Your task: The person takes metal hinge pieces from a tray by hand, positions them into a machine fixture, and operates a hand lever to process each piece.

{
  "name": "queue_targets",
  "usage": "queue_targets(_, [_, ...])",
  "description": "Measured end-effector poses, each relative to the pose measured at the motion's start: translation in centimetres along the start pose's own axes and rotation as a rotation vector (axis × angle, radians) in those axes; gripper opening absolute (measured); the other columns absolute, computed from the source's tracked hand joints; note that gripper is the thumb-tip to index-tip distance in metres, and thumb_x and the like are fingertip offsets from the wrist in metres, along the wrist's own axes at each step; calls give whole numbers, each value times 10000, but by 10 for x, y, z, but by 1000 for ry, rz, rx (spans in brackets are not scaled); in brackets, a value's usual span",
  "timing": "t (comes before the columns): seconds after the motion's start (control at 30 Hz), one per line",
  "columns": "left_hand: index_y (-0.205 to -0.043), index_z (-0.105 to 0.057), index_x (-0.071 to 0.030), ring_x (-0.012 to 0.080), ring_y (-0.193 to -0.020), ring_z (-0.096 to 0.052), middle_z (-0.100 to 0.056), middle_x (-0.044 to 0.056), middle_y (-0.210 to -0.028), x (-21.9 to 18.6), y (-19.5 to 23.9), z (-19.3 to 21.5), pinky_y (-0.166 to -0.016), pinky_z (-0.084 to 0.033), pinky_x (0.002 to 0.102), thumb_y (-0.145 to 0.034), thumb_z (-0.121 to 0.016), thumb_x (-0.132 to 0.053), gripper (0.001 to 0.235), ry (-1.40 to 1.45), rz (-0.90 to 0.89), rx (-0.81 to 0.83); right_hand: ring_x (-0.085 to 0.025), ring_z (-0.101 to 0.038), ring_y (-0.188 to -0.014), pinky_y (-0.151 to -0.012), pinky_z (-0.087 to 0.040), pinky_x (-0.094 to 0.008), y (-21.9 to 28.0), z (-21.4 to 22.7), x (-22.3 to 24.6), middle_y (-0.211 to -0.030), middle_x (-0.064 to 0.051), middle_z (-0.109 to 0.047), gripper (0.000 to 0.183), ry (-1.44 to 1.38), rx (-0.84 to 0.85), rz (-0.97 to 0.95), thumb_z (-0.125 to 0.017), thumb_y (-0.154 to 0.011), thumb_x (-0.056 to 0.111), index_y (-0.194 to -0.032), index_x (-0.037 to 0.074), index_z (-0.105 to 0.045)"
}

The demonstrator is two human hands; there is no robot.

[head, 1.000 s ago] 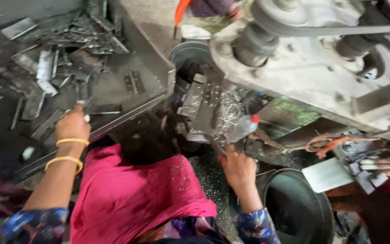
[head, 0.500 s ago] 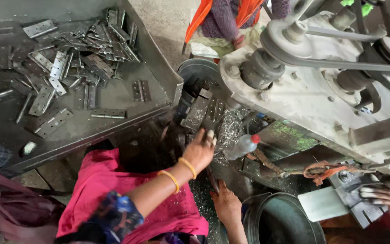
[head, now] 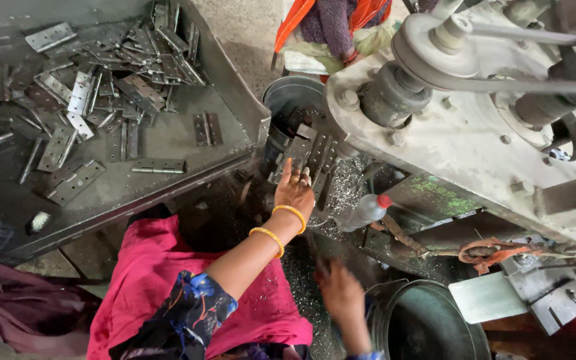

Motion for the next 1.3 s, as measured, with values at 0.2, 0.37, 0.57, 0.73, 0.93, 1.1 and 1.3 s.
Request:
queue_targets(0.2, [-1543,-378,11,266,-1503,-277,-325,116,-1622,17,3,-12,-1226,60,552,-998,-406,-267,612,78,-6,-52,-424,-693,-922,-754,-550,-536,38,-47,11,-940,-198,-729,437,-206,302,-454,-686,-907,466,-1138,100,-631])
queue_targets(0.37, [-1557,-407,-1,278,-1515,-304,-312,87,-1683,1,-25,-20,-1268,45,581,-1049,-384,-159,532,1,-20,-81,-459,-686,-829,-684,-543,-564,-5,-8,-11,-890,-217,-718,437,-36,81,-80,-699,-838,422,-1113,91,-621])
queue_targets(0.57, [-1509,-414,-14,289,-1516,-223,-292,87,-1634,4,-18,-24,-1176,79,599,-946,-391,-168,584,18,47,-203,-435,-700,-865,-710,-556,-519,46,-73,-12,-908,-222,-723,471,-175,206,-358,-727,-873,410,-1162,65,-586])
queue_targets(0.73, [-1511,-469,-40,295,-1548,-225,-289,96,-1674,6,-32,0,-1221,103,631,-1029,-368,-175,511,-48,0,-23,-437,-687,-774,-642,-542,-538,11,-24,-21,-869,-229,-715,475,-92,-93,146,-652,-825,347,-1173,28,-602])
queue_targets(0.93, [-1528,-424,-61,307,-1546,-204,-265,66,-1660,5,-36,-2,-1175,94,667,-1000,-375,-164,540,63,8,-48,-431,-705,-860,-756,-539,-562,19,3,30,-892,-196,-732,385,-11,317,-448,-621,-923,481,-1136,160,-603])
queue_targets(1.1, [-1566,-363,-60,280,-1534,-225,-236,60,-1688,9,-32,-4,-1187,87,673,-1024,-351,-162,551,-25,-2,-23,-476,-673,-808,-689,-506,-597,5,-16,-8,-849,-235,-704,400,-29,151,-89,-666,-891,466,-1013,88,-610])
queue_targets(1.3, [-1557,-388,-81,267,-1542,-257,-261,30,-1685,5,-34,-6,-1212,79,653,-1027,-353,-152,536,78,33,-65,-490,-662,-796,-686,-517,-591,37,-65,6,-813,-246,-693,410,-204,205,-360,-685,-904,439,-1066,73,-594])
Point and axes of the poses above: each hand's wrist, its own y-axis away from the middle knuckle, its own z-axis out of the back of the hand, x = y × z, the point moved 2 cm from there along -y, towards the middle knuckle
